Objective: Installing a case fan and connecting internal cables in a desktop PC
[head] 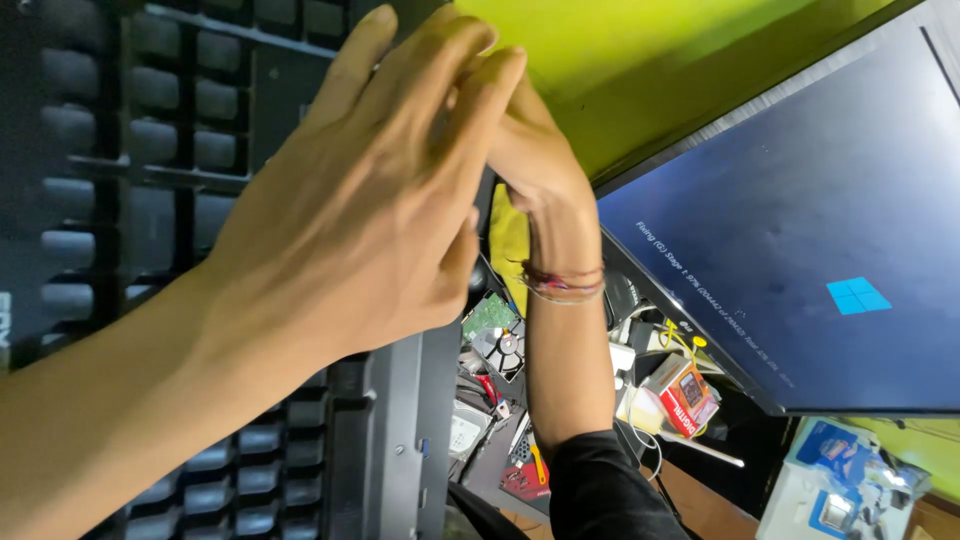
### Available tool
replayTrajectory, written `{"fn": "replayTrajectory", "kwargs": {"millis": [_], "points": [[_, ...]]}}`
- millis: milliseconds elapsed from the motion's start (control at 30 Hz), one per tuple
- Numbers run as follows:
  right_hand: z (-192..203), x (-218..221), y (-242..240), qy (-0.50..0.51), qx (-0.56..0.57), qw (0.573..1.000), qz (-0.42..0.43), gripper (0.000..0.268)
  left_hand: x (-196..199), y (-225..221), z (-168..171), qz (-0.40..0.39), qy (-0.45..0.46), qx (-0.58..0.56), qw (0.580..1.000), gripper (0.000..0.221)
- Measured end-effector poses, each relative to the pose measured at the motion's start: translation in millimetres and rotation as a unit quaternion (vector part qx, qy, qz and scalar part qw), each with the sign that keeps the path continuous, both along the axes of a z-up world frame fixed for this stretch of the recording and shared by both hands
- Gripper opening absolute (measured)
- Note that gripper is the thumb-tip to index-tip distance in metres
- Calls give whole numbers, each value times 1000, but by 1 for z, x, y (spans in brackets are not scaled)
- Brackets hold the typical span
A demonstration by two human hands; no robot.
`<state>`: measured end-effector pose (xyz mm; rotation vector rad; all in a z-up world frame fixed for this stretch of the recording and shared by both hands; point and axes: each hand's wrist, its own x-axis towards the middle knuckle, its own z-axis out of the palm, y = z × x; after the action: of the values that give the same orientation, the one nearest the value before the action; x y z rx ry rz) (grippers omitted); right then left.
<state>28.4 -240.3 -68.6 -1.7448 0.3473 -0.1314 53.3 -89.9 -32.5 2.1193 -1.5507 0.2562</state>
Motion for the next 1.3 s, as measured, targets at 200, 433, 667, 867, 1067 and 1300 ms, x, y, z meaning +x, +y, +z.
{"fn": "replayTrajectory", "kwargs": {"millis": [200,433,667,867,1067,1300], "points": [[16,-23,7,11,-27,1000,-10,9,0,10,8,-32,113,-98,988,53],[48,-62,41,-78,-280,957,-6,21,-13,71,23,61,18,34,997,66],[72,-100,107,-69,-354,930,66,29,-24,101,8,106,25,64,992,80],[70,-112,125,-29,-372,924,81,38,-27,100,0,106,20,51,993,82],[79,-131,140,9,-349,933,91,46,-31,103,2,78,34,7,996,79],[70,-144,145,-11,-346,937,46,42,-67,116,7,43,-5,1,999,77]]}}
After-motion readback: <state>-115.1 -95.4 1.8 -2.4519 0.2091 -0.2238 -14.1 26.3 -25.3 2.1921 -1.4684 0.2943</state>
